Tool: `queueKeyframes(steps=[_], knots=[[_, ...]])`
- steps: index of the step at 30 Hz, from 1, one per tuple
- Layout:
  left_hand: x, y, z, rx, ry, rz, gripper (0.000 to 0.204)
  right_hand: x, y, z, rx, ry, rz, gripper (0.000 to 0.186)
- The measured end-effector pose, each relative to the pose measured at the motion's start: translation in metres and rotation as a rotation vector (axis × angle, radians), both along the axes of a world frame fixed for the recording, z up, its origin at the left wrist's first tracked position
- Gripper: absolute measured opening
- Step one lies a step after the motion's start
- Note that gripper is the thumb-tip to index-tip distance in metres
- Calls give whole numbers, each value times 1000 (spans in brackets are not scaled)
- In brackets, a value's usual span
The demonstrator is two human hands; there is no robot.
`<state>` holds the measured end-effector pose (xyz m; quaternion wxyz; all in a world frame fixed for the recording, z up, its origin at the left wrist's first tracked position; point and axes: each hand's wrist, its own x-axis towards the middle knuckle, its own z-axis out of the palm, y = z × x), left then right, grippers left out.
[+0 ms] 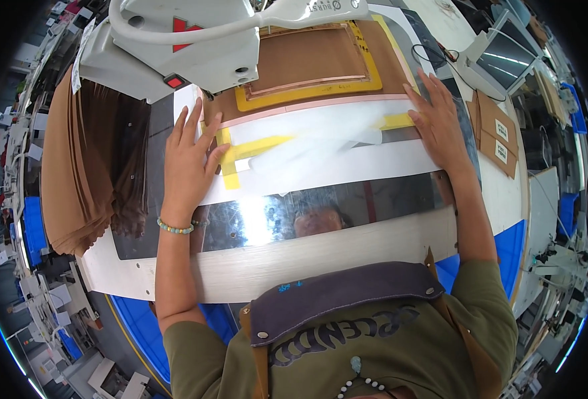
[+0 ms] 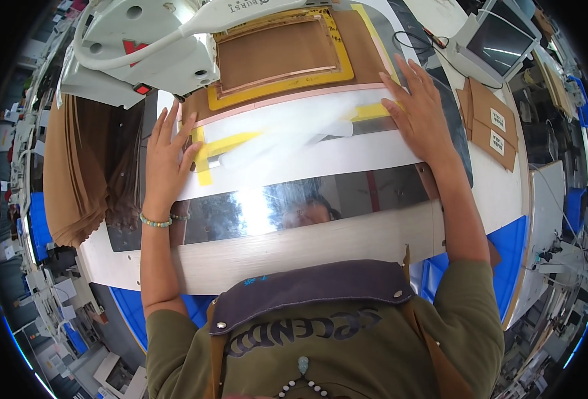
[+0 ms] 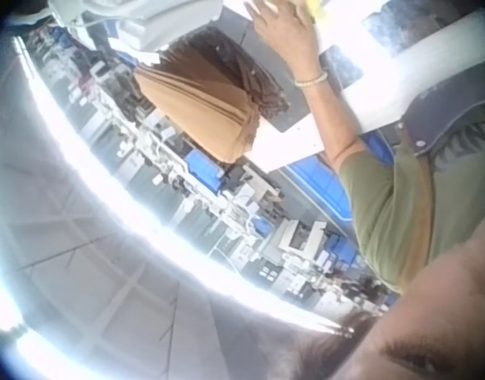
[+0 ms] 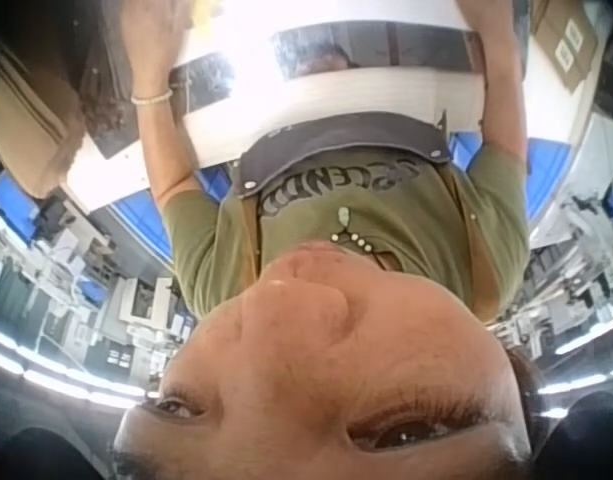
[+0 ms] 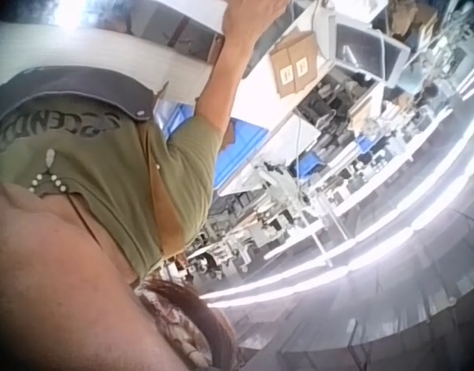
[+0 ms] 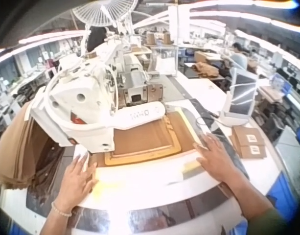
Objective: Operating a sewing machine to attach labels to leather panels.
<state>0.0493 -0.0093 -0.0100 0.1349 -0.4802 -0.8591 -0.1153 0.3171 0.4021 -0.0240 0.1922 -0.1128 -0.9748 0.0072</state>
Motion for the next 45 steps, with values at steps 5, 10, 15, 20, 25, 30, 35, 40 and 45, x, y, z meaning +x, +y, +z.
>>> queueKeyframes(steps=[5,10,15,20,25,30,35,40,45], knots=[[-5,-2,-4,-60,2,-20,51,0,3,-4,-30,13,40,49],[3,5,1,-27,-25,-8,53,0,5,-5,-46,59,5,48],[-2,5,-4,-92,-67,-44,50,3,9,-10,41,-23,2,48],[1,5,1,-57,-139,-30,48,4,7,-11,-8,17,20,48],[-2,1,-3,-25,-159,-14,48,6,10,-11,-72,-19,22,49],[-1,1,0,-22,-134,-13,46,2,8,-2,-32,-20,32,53],[1,4,3,-57,-103,-23,45,-4,8,-4,4,-193,72,65],[0,2,2,-85,-94,-14,45,-4,6,-7,16,-162,28,65],[2,2,1,-60,-89,-17,47,-1,5,-2,-33,-25,70,59]])
